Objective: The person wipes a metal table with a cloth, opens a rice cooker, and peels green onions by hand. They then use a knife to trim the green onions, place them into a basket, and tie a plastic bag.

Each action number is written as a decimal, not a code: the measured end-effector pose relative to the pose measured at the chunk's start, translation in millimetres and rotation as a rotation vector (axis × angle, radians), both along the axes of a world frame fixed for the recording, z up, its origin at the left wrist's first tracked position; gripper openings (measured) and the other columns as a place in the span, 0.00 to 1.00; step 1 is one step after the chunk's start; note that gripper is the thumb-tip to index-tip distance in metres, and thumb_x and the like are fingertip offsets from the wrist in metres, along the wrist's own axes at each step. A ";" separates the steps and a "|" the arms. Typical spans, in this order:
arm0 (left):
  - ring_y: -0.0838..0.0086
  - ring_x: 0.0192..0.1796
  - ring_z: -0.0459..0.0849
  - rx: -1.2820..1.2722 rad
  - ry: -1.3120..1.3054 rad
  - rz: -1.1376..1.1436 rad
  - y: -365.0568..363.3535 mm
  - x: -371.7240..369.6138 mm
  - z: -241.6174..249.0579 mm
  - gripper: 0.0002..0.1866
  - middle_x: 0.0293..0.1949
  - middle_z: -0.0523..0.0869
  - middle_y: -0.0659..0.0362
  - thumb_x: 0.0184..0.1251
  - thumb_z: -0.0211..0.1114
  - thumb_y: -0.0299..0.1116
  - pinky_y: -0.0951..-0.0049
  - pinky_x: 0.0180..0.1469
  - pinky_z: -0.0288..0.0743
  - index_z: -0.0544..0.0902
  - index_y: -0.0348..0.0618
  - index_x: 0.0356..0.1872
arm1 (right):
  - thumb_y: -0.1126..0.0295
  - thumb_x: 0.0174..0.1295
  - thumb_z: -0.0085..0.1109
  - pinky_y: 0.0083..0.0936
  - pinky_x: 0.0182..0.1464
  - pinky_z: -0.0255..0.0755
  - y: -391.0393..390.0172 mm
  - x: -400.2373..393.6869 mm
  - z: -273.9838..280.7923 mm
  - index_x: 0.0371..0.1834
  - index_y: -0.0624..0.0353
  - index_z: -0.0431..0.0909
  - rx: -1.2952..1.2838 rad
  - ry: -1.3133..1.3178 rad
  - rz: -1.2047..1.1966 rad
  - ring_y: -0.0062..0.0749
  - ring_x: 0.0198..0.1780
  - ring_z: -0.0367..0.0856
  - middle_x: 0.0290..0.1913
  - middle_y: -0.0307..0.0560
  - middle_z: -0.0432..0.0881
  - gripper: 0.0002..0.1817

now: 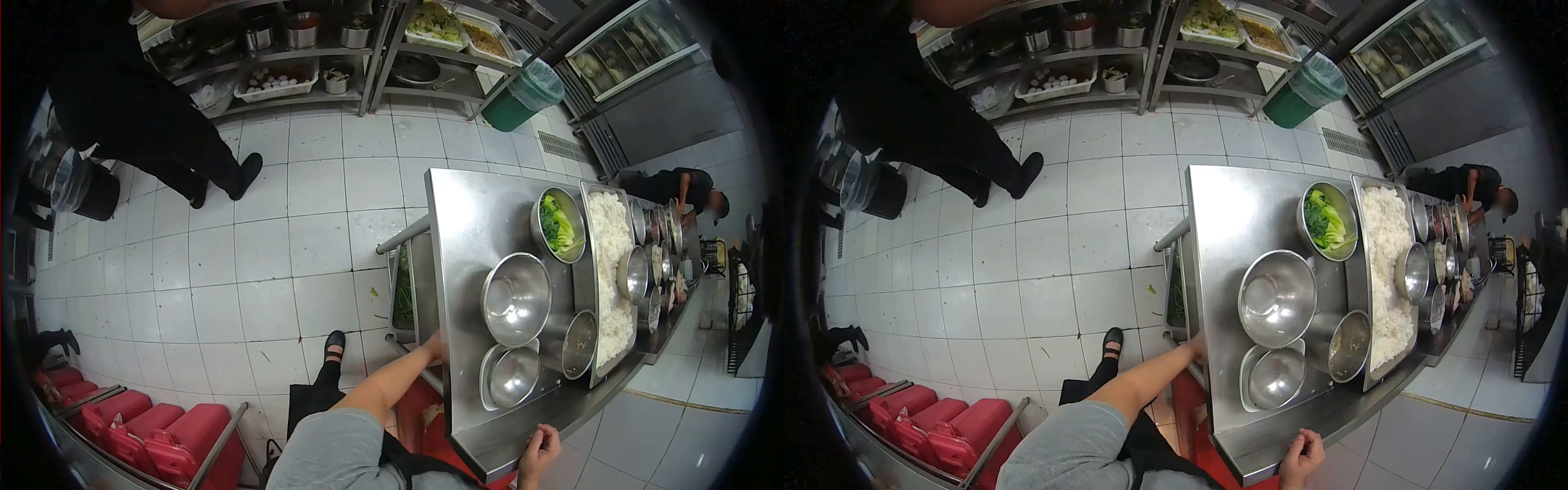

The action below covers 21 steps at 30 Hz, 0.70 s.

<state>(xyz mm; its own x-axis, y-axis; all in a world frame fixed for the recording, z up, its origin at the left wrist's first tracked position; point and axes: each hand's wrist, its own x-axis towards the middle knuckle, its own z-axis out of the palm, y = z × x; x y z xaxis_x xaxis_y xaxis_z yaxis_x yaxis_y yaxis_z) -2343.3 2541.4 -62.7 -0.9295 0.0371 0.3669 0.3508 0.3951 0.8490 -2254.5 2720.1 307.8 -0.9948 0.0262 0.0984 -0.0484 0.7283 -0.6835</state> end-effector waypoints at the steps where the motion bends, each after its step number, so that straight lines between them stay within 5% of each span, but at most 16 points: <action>1: 0.60 0.52 0.76 0.039 -0.046 -0.109 11.4 -1.1 -0.3 0.20 0.48 0.80 0.49 0.50 0.63 0.37 0.67 0.57 0.65 0.78 0.38 0.45 | 0.77 0.61 0.48 0.12 0.22 0.59 8.3 1.1 -4.1 0.34 0.65 0.73 0.018 0.005 0.017 0.14 0.19 0.66 0.22 0.36 0.70 0.04; 6: 0.60 0.51 0.77 0.246 -0.363 -0.363 35.9 1.5 -8.3 0.22 0.48 0.80 0.48 0.50 0.64 0.38 0.66 0.55 0.67 0.78 0.38 0.47 | 0.76 0.62 0.48 0.12 0.21 0.59 12.4 -0.2 -4.8 0.35 0.63 0.72 0.000 0.000 -0.008 0.13 0.20 0.66 0.21 0.35 0.70 0.04; 13: 0.61 0.50 0.79 0.479 -0.459 -0.233 0.1 4.2 -40.8 0.24 0.47 0.81 0.47 0.50 0.65 0.38 0.64 0.52 0.71 0.77 0.39 0.50 | 0.77 0.62 0.47 0.11 0.21 0.58 13.8 -4.7 -8.5 0.35 0.63 0.72 -0.075 0.011 -0.002 0.13 0.20 0.64 0.21 0.34 0.69 0.03; 14: 0.60 0.51 0.79 0.376 -0.462 -0.173 -4.5 3.3 -50.1 0.25 0.47 0.81 0.47 0.51 0.65 0.39 0.64 0.51 0.71 0.76 0.39 0.50 | 0.77 0.62 0.47 0.11 0.21 0.57 14.7 -5.0 -10.2 0.35 0.63 0.72 -0.090 0.022 -0.009 0.12 0.20 0.64 0.21 0.33 0.68 0.03; 15: 0.55 0.52 0.78 0.408 -0.839 -0.104 -64.0 22.8 71.4 0.25 0.47 0.80 0.44 0.54 0.62 0.42 0.62 0.51 0.71 0.75 0.38 0.51 | 0.77 0.61 0.47 0.12 0.22 0.60 19.6 -4.4 -11.7 0.35 0.64 0.73 -0.092 0.006 -0.014 0.14 0.20 0.67 0.22 0.35 0.70 0.04; 21: 0.51 0.51 0.76 0.088 -0.770 0.106 -117.0 117.6 11.1 0.25 0.47 0.79 0.42 0.57 0.57 0.44 0.61 0.53 0.70 0.75 0.35 0.50 | 0.73 0.57 0.52 0.29 0.41 0.72 -5.9 -1.8 22.9 0.37 0.66 0.78 0.169 0.124 0.153 0.36 0.36 0.79 0.33 0.52 0.81 0.09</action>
<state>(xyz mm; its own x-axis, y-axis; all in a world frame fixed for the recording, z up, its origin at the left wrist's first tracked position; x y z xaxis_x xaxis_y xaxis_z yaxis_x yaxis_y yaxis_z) -2225.7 2424.4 -51.6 -0.9205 -0.0655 -0.3852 -0.3854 0.3140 0.8677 -2256.3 2714.2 330.7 -0.9659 -0.1506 0.2106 -0.2428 0.8094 -0.5348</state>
